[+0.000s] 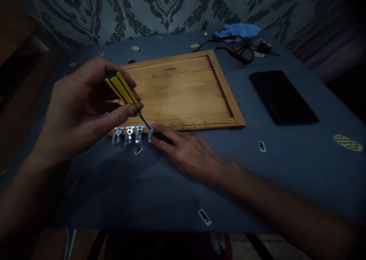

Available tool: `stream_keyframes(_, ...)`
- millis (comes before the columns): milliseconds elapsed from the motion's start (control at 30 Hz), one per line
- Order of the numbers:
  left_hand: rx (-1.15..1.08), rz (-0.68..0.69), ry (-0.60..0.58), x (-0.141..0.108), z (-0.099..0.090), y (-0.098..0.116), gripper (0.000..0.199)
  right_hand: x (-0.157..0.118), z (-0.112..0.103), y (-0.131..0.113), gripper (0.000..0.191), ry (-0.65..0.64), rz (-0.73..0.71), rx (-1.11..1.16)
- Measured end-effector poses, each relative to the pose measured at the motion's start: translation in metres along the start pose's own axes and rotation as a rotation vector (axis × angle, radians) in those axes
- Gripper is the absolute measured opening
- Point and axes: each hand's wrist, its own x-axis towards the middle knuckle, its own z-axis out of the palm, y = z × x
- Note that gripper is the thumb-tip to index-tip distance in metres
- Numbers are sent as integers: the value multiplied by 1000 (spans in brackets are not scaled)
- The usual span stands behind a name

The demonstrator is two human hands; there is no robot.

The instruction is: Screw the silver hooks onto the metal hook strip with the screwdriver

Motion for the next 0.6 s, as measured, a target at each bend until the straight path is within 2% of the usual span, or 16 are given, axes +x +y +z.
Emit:
stream_keyframes(200,53,-45,40,-3,5,13,28,1,-2,-1,55,1,8,-5)
stream_keyframes(400,-9,-34,-21,-2,5,4,34,0,0,0,56,-1,-9,9)
stream_keyframes(600,22,-17,-37,-2,7,-2,37,1,0,0,57,-1,-9,1)
